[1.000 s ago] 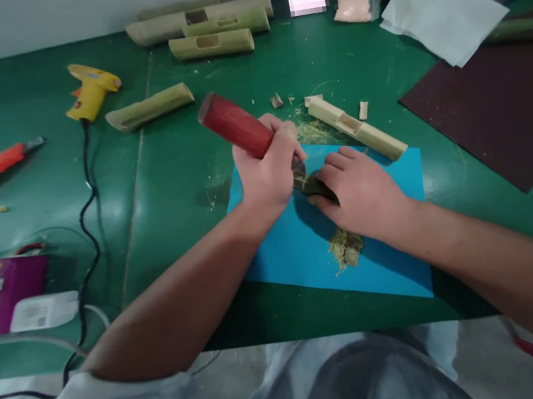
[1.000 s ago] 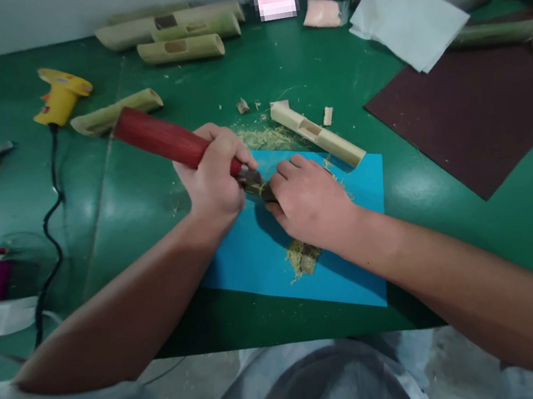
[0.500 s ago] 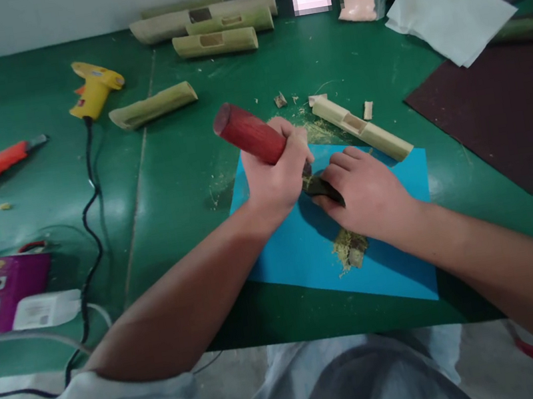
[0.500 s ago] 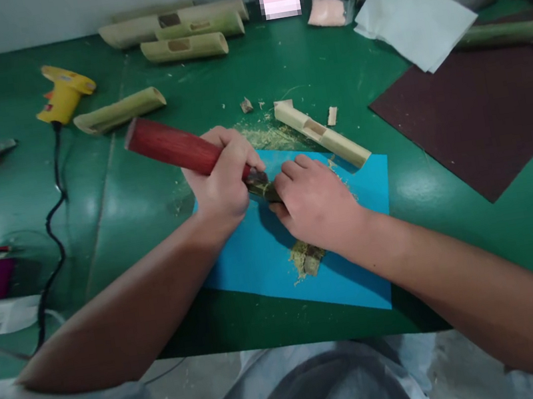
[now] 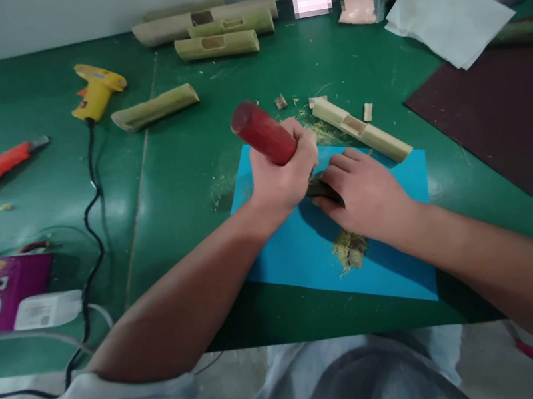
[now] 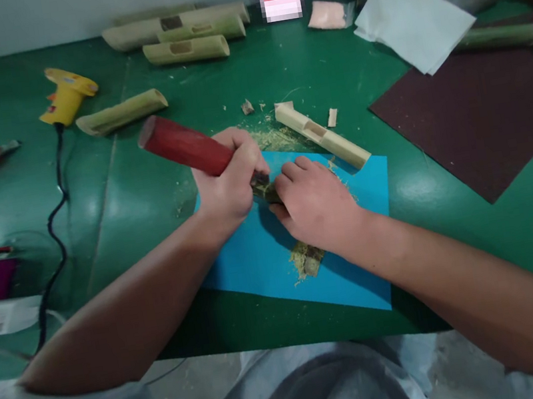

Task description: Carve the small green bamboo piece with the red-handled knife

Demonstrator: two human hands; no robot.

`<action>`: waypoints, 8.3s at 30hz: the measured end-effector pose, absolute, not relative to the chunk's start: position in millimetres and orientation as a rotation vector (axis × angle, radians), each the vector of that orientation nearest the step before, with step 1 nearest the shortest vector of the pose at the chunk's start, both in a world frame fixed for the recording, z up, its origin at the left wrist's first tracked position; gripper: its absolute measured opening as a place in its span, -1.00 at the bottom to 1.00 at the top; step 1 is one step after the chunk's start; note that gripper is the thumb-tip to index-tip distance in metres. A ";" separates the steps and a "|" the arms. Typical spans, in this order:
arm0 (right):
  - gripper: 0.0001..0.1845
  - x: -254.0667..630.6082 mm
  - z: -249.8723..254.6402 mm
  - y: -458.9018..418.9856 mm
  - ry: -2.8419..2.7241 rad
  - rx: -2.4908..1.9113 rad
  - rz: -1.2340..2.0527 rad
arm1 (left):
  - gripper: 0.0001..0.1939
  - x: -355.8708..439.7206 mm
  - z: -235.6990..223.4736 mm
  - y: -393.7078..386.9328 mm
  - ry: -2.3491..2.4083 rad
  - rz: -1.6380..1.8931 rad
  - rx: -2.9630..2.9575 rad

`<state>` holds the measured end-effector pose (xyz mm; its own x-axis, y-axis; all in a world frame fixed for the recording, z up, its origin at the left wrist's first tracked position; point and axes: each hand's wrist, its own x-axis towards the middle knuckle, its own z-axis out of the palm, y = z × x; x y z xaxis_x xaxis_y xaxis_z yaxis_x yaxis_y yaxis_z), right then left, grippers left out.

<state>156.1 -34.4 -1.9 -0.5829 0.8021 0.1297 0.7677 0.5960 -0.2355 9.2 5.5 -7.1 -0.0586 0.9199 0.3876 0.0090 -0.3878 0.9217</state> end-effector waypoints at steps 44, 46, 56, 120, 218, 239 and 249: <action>-0.77 154.8 4.8 -35.8 -2.609 -1.379 0.250 | -0.50 8.8 -10.8 7.9 1.044 1.628 1.444; -0.78 155.6 3.5 -36.0 -2.598 -1.361 0.240 | -0.51 8.3 -10.2 7.8 1.056 1.618 1.445; -0.78 153.7 -0.5 -35.9 -2.585 -1.311 0.235 | -0.60 10.1 -8.8 7.6 0.952 1.565 1.574; -0.80 156.4 -2.9 -35.1 -2.513 -1.314 0.263 | -0.56 11.5 -5.9 6.7 1.125 1.562 1.398; -0.85 166.2 -3.2 -31.5 -2.481 -1.243 0.354 | -0.57 15.3 -3.4 -4.2 1.112 1.663 1.299; -0.79 169.5 -5.6 -29.7 -2.457 -1.203 0.355 | -0.61 7.3 -13.1 -2.8 0.901 1.621 1.592; -0.75 166.4 -3.2 -34.5 -2.553 -1.296 0.168 | -0.61 11.0 -3.0 3.8 0.992 1.658 1.279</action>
